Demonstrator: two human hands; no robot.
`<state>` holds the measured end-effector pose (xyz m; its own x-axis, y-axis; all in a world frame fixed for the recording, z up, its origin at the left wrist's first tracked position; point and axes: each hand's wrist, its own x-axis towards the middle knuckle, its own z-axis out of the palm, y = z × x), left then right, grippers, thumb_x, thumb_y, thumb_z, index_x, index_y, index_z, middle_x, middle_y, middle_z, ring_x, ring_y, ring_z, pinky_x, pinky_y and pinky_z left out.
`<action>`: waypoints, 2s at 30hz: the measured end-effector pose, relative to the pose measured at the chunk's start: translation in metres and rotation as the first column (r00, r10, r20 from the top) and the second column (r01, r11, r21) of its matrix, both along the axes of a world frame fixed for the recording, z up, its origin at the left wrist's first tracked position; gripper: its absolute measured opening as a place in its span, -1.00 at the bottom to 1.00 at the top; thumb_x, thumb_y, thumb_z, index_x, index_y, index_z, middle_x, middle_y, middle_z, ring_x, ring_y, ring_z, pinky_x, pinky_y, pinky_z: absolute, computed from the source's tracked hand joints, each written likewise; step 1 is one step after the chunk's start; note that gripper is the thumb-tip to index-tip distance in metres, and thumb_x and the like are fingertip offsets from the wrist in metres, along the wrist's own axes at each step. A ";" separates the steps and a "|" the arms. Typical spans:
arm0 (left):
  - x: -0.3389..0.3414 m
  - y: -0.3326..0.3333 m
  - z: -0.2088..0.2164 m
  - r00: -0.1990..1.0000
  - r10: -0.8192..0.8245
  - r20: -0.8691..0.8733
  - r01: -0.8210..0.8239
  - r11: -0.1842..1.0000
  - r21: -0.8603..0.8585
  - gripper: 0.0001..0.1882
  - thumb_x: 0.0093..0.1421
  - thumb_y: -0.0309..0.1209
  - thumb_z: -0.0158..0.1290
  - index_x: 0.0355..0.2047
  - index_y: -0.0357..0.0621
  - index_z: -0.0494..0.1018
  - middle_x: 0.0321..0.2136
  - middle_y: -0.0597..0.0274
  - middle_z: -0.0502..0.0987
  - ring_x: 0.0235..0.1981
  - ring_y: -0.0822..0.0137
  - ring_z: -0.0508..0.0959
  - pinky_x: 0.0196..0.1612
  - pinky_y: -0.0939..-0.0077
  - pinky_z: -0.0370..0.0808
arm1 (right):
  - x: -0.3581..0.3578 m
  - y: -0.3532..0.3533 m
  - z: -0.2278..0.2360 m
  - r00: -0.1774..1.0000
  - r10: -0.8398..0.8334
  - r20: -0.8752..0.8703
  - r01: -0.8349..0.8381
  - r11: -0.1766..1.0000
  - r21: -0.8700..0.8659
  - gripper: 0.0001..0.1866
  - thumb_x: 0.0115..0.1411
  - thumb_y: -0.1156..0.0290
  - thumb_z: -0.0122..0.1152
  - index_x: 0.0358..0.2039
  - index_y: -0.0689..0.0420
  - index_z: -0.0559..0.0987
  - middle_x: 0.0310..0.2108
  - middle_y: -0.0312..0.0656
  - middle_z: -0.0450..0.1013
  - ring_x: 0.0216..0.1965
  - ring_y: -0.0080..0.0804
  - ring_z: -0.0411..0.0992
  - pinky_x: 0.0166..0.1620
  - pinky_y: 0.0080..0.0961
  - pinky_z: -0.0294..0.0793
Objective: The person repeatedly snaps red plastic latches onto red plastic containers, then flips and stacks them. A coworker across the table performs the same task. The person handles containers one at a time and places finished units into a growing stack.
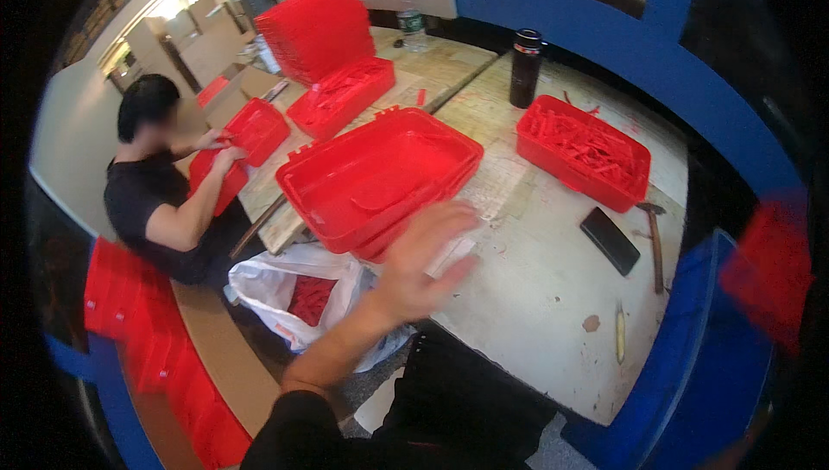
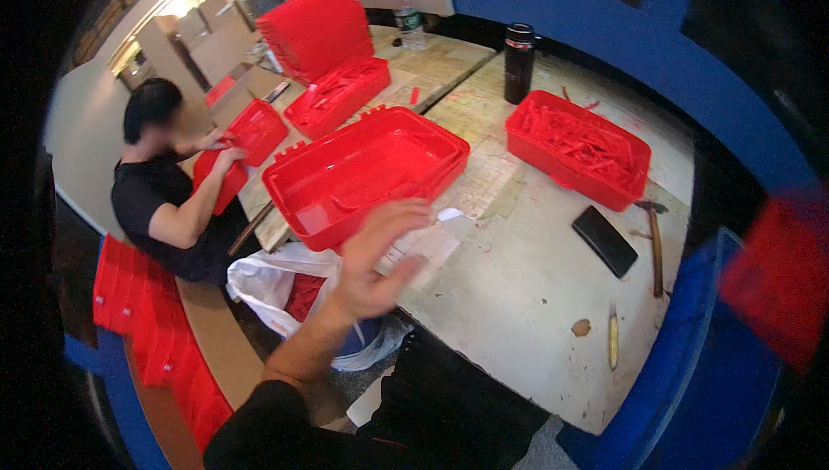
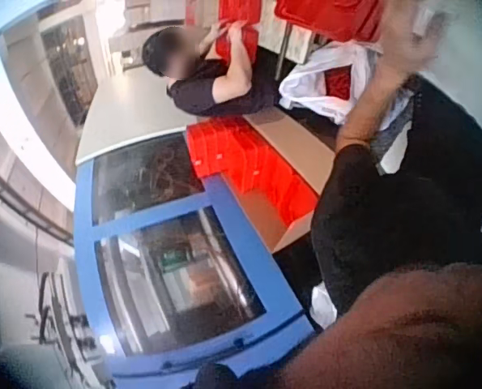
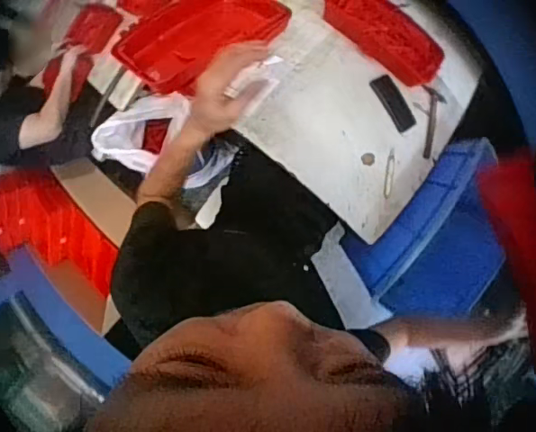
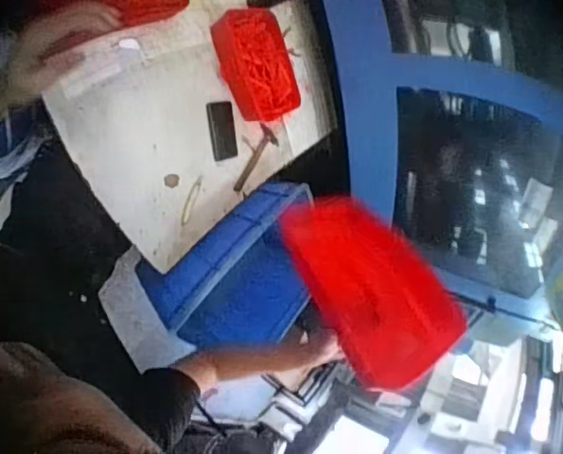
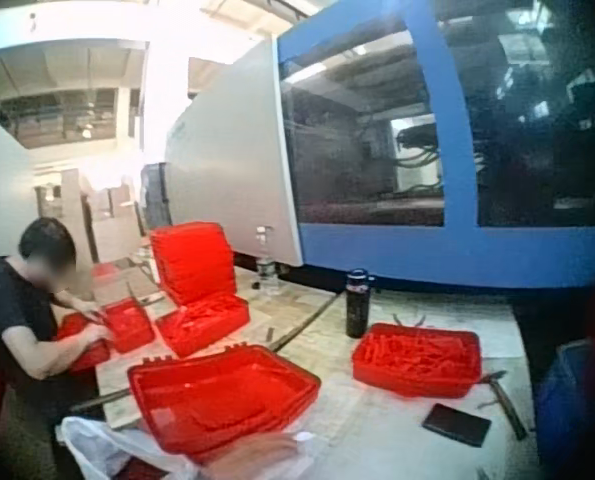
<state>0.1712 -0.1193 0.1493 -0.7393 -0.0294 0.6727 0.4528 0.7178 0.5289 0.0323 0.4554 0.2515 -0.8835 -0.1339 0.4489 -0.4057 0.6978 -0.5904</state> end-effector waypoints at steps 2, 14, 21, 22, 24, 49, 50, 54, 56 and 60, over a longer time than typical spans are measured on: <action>-0.009 0.023 -0.017 0.976 -0.189 0.110 0.145 0.936 0.321 -0.26 0.23 -0.15 0.15 0.29 -0.32 0.20 0.25 -0.12 0.31 0.30 0.03 0.29 0.34 0.20 0.15 | -0.001 -0.059 -0.029 0.996 0.048 0.076 -0.039 0.992 -0.124 -0.27 0.19 0.19 0.33 0.30 0.13 0.26 0.15 0.05 0.36 0.09 -0.33 0.40 0.10 -0.34 0.44; 0.030 -0.042 -0.155 0.836 0.023 0.548 -0.306 0.849 0.431 -0.26 0.09 -0.78 -0.18 0.34 -0.22 0.16 0.24 -0.03 0.34 0.31 0.15 0.28 0.34 0.39 0.14 | 0.159 -0.224 -0.298 -0.020 0.732 0.681 0.195 0.671 -0.715 -0.52 0.35 0.11 0.13 0.10 0.22 0.46 -0.06 -0.08 0.54 -0.08 -0.27 0.54 -0.05 -0.30 0.58; 0.010 -0.041 -0.143 0.828 0.032 0.561 -0.230 0.930 0.286 -0.23 0.07 -0.78 -0.24 0.36 -0.21 0.12 0.20 -0.13 0.38 0.27 0.07 0.36 0.28 0.40 0.22 | 0.036 -0.175 -0.134 0.645 0.399 0.652 -0.466 0.881 -0.079 -0.87 0.22 0.41 0.24 -0.27 0.13 0.69 -0.34 -0.16 0.63 -0.29 -0.41 0.61 -0.18 -0.41 0.60; 0.007 -0.039 -0.140 0.821 0.022 0.570 -0.216 0.937 0.274 -0.23 0.07 -0.78 -0.23 0.36 -0.21 0.11 0.20 -0.15 0.38 0.26 0.07 0.37 0.28 0.40 0.23 | -0.005 -0.188 -0.131 0.806 0.198 0.558 -0.248 0.969 0.015 -0.88 0.23 0.45 0.21 -0.34 0.16 0.68 -0.38 -0.17 0.62 -0.34 -0.44 0.59 -0.22 -0.45 0.58; 0.002 -0.036 -0.136 0.821 0.025 0.570 -0.198 0.950 0.243 -0.22 0.07 -0.78 -0.22 0.37 -0.21 0.09 0.19 -0.17 0.38 0.24 0.07 0.39 0.26 0.40 0.25 | -0.102 -0.228 -0.145 0.958 0.162 0.235 -0.184 0.980 0.073 -0.85 0.22 0.49 0.18 -0.28 0.25 0.66 -0.40 -0.09 0.59 -0.37 -0.37 0.55 -0.26 -0.47 0.51; -0.024 0.057 -0.034 0.758 -0.548 0.354 -0.009 0.533 0.846 -0.39 0.30 -0.56 0.06 0.33 -0.21 0.12 -0.34 0.29 0.49 -0.41 0.56 0.46 -0.32 0.68 0.44 | -0.020 -0.292 -0.120 0.653 0.593 0.470 -0.232 0.748 -0.621 -0.74 0.37 0.35 0.06 -0.30 0.27 0.61 -0.63 -0.34 0.42 -0.61 -0.65 0.30 -0.51 -0.66 0.27; -0.028 0.066 -0.033 0.777 -0.576 0.255 0.060 0.471 0.880 -0.31 0.31 -0.55 0.06 0.37 -0.20 0.02 -0.28 0.27 0.48 -0.41 0.59 0.45 -0.35 0.70 0.42 | 0.010 -0.289 -0.124 0.552 0.645 0.528 -0.209 0.721 -0.661 -0.74 0.38 0.35 0.06 -0.30 0.26 0.62 -0.62 -0.36 0.42 -0.59 -0.66 0.29 -0.49 -0.67 0.27; -0.029 0.090 -0.042 0.634 -0.694 0.342 0.105 0.515 0.851 -0.56 0.38 -0.43 0.00 0.23 -0.26 0.26 -0.32 0.26 0.49 -0.48 0.56 0.48 -0.46 0.69 0.43 | 0.082 -0.274 -0.144 0.454 0.675 0.581 -0.262 0.725 -0.637 -0.79 0.31 0.44 0.18 -0.09 0.24 0.52 -0.53 -0.36 0.41 -0.43 -0.73 0.32 -0.34 -0.70 0.31; -0.023 0.104 -0.055 0.527 -0.717 0.456 0.053 0.564 0.824 -0.67 0.41 -0.37 -0.04 0.11 -0.27 0.37 -0.37 0.25 0.50 -0.54 0.53 0.50 -0.52 0.66 0.45 | 0.107 -0.262 -0.154 0.583 0.679 0.446 -0.114 0.612 -0.783 -0.63 0.27 0.46 0.24 0.05 0.23 0.41 -0.44 -0.29 0.46 -0.39 -0.69 0.36 -0.29 -0.67 0.38; -0.001 0.143 -0.080 0.418 -0.862 0.286 -0.185 0.228 0.956 -0.72 0.45 -0.29 -0.13 -0.05 -0.25 0.42 -0.44 0.17 0.52 -0.58 0.42 0.55 -0.58 0.58 0.50 | 0.138 -0.250 -0.189 0.796 0.564 0.220 -0.040 0.412 -0.910 -0.68 0.25 0.48 0.24 -0.02 0.30 0.46 -0.34 -0.26 0.49 -0.34 -0.60 0.43 -0.25 -0.59 0.46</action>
